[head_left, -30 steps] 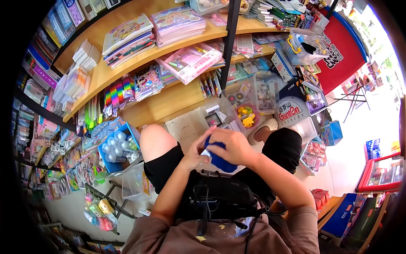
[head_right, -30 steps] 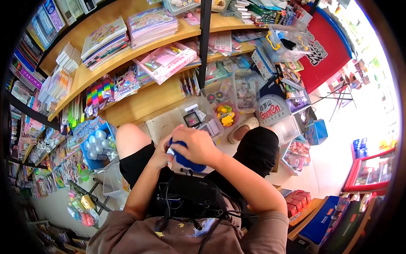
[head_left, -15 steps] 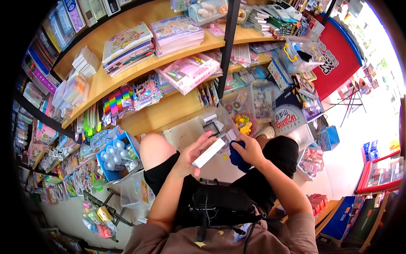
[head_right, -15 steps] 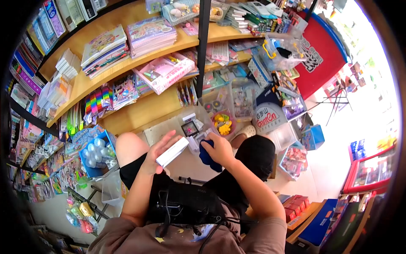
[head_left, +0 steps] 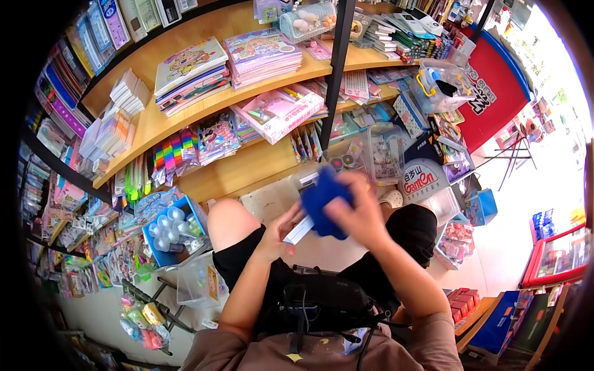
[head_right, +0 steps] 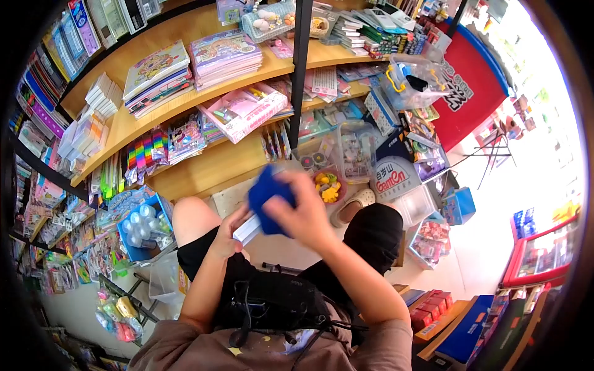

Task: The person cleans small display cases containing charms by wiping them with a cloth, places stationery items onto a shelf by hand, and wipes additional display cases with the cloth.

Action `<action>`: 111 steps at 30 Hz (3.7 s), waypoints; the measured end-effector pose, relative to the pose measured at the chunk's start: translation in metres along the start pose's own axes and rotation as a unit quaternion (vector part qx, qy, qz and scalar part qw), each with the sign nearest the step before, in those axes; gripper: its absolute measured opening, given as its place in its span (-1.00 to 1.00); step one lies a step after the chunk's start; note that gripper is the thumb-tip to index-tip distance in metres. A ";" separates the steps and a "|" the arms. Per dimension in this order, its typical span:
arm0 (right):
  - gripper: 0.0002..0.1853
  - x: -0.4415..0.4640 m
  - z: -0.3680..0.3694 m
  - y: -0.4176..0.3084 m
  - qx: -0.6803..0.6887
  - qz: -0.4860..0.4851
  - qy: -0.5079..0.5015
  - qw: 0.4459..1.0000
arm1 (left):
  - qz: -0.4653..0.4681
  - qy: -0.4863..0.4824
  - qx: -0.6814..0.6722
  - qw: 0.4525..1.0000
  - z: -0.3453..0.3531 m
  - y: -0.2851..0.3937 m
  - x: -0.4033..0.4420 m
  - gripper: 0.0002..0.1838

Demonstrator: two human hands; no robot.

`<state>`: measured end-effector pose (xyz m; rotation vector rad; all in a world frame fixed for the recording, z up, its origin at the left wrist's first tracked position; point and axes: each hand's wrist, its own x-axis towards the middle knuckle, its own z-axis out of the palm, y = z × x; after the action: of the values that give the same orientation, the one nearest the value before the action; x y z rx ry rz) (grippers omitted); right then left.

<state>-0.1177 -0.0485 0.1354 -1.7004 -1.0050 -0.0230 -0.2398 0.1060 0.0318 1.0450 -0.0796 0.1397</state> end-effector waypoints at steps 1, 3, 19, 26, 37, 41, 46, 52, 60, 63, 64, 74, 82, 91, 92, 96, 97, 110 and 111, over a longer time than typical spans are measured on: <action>-0.64 -0.007 0.013 -0.002 -0.072 -0.057 -0.046 0.995 | -0.017 0.009 0.003 1.000 -0.003 -0.004 -0.003 0.26; -0.67 -0.014 0.031 0.004 -0.142 -0.089 -0.098 0.981 | -0.032 0.053 -0.044 0.997 -0.003 -0.011 -0.009 0.22; -0.66 -0.038 0.052 0.056 0.135 0.282 -0.005 0.950 | -0.069 0.244 -0.334 0.908 0.012 -0.011 0.006 -0.26; -0.63 -0.040 0.051 0.063 0.024 0.137 -0.009 0.990 | 0.001 0.306 -0.148 0.940 -0.015 -0.048 0.000 -0.54; -0.68 -0.042 0.036 0.019 -0.059 0.054 -0.134 0.988 | -0.060 0.306 -0.302 0.901 -0.024 -0.045 0.003 -0.62; -0.71 -0.043 0.031 0.014 -0.032 -0.007 -0.155 0.987 | -0.040 0.252 -0.326 0.910 -0.029 -0.042 -0.002 -0.59; -0.70 -0.065 0.023 0.013 -0.117 -0.161 -0.319 0.927 | -0.018 0.397 -0.362 0.843 0.003 -0.002 0.018 -0.76; -0.67 -0.070 0.012 0.018 -0.084 -0.044 -0.175 0.980 | -0.044 0.384 -0.386 0.838 -0.026 -0.018 0.009 -0.73; -0.61 -0.031 0.038 0.018 -0.129 -0.073 0.003 0.989 | -0.060 0.313 -0.364 0.875 -0.012 -0.039 0.014 -0.62; -0.63 -0.035 0.064 0.040 -0.153 -0.084 -0.015 0.985 | -0.061 0.324 -0.394 0.858 -0.026 -0.058 0.009 -0.57; -0.65 -0.037 0.068 0.043 -0.160 -0.090 -0.047 0.982 | -0.065 0.353 -0.400 0.844 -0.023 -0.055 0.011 -0.56; -0.72 -0.065 0.069 0.044 -0.137 -0.075 -0.256 0.954 | -0.073 0.350 -0.339 0.870 -0.047 -0.064 0.011 -0.61; -0.67 -0.040 0.033 0.077 -0.117 0.108 -0.035 0.987 | -0.111 0.330 -0.345 0.872 -0.030 -0.053 0.007 -0.73; -0.64 -0.039 0.034 0.092 -0.110 0.134 0.077 0.982 | -0.128 0.266 -0.365 0.883 -0.016 -0.051 0.010 -0.65; -0.66 -0.041 0.037 0.088 -0.128 0.119 0.066 0.982 | -0.133 0.261 -0.370 0.882 -0.017 -0.052 0.011 -0.65; -0.72 -0.047 0.057 0.069 -0.194 0.084 0.018 0.977 | -0.149 0.303 -0.351 0.873 -0.019 -0.061 0.014 -0.65; -0.74 -0.050 0.062 0.068 -0.233 0.042 -0.010 0.972 | -0.151 0.328 -0.342 0.867 -0.020 -0.069 0.014 -0.65; -0.82 -0.059 0.088 0.064 -0.224 -0.049 -0.155 0.961 | -0.129 0.291 -0.354 0.879 -0.040 -0.084 0.015 -0.63; -0.82 -0.056 0.091 0.065 -0.210 -0.014 -0.139 0.968 | -0.144 0.315 -0.340 0.874 -0.038 -0.076 0.018 -0.67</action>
<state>-0.1542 -0.0118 0.0213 -2.1167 -1.3013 -0.0178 -0.2104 0.1030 -0.0500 0.2580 0.5858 0.1590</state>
